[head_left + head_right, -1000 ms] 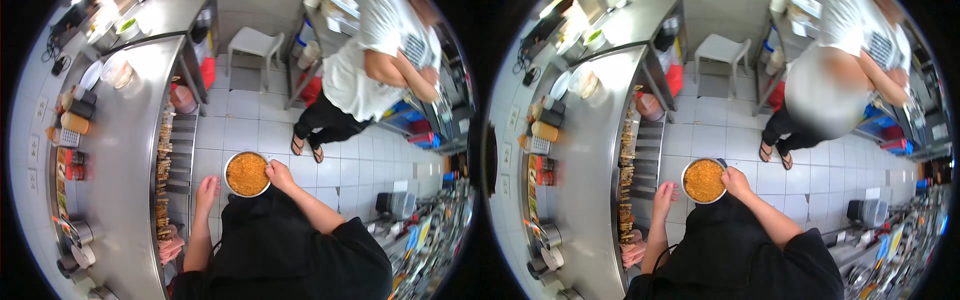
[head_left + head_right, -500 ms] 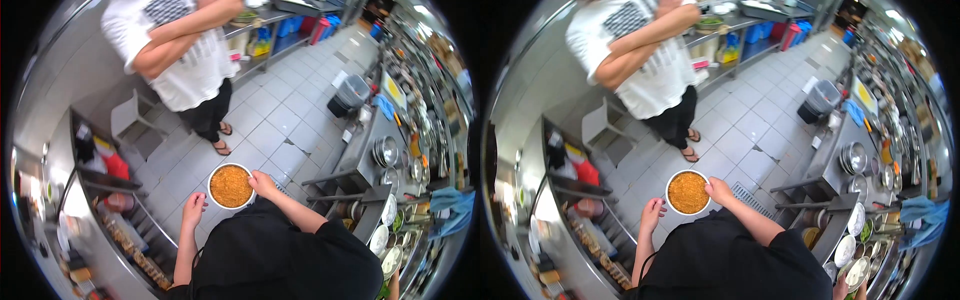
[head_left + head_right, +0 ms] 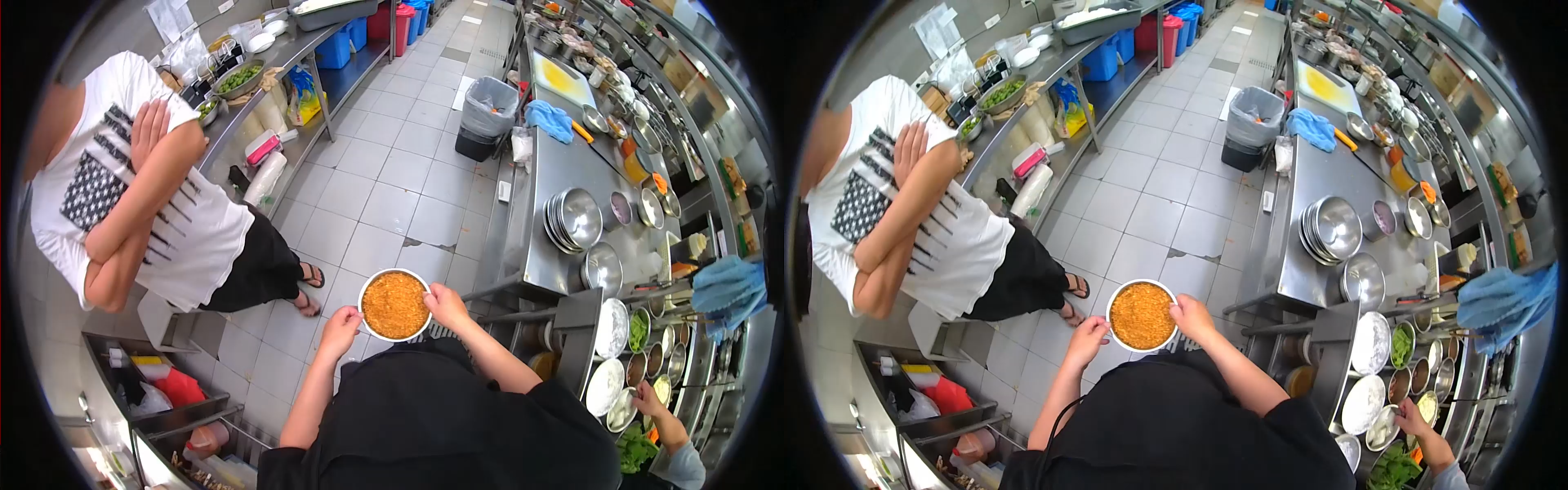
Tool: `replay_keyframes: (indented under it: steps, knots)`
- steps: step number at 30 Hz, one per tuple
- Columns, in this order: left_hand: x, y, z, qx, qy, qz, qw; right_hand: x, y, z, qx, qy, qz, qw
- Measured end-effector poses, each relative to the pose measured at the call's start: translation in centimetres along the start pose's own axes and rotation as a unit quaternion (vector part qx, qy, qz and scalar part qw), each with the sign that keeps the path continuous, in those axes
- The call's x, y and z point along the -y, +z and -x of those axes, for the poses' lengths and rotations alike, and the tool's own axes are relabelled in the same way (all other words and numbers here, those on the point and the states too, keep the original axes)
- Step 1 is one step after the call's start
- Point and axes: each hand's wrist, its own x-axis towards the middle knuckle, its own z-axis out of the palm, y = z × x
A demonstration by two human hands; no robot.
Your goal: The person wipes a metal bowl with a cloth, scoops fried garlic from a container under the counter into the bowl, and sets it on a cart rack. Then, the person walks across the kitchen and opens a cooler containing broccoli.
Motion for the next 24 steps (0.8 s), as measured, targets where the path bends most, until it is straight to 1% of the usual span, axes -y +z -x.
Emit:
replay_keyframes:
  steps: [1,3,5,7,11,13,15,18,19,21,23,24]
  knots:
    - [-0.4,0.6,-1.4,-0.002,0.0,-0.003,1.0,-0.5,-0.6,-1.1,0.001,-0.001,-0.003,1.0]
    - [-1.8,1.8,-4.1,0.029,-0.013,0.045,0.998,-0.5,-2.0,-3.1,-0.017,-0.001,-0.018,1.0]
    - [-2.5,2.5,-7.1,0.035,-0.01,0.033,0.999,-0.9,-2.9,-5.0,-0.014,0.019,-0.023,0.999]
    - [-2.5,2.9,-11.6,0.037,0.018,0.004,0.999,-1.9,-3.1,-7.7,-0.05,0.016,-0.033,0.998]
    - [-5.0,3.9,-20.5,0.053,0.02,-0.008,0.998,-3.1,-4.3,-14.1,-0.087,0.018,-0.041,0.995]
    - [-5.5,4.5,-26.2,0.078,0.042,-0.049,0.995,-2.3,-6.1,-17.5,-0.086,0.055,-0.063,0.993]
    - [-9.5,5.2,-30.7,0.097,0.044,-0.064,0.992,-2.0,-7.8,-21.5,-0.104,0.066,-0.056,0.991]
    - [-16.7,5.9,-36.2,0.151,0.054,-0.114,0.98,-1.8,-10.4,-27.2,-0.127,0.093,-0.052,0.986]
    - [-19.0,5.7,-38.2,0.152,0.06,-0.121,0.979,-1.7,-11.1,-29.5,-0.141,0.098,-0.058,0.983]
    - [-22.8,6.3,-42.8,0.202,0.088,-0.193,0.956,-1.4,-13.0,-33.5,-0.176,0.092,-0.055,0.979]
    - [-25.3,6.9,-47.4,0.232,0.109,-0.213,0.943,-0.9,-14.3,-36.3,-0.205,0.125,-0.077,0.968]
    - [-26.4,7.3,-49.6,0.252,0.123,-0.211,0.936,-0.3,-15.1,-37.7,-0.221,0.142,-0.062,0.963]
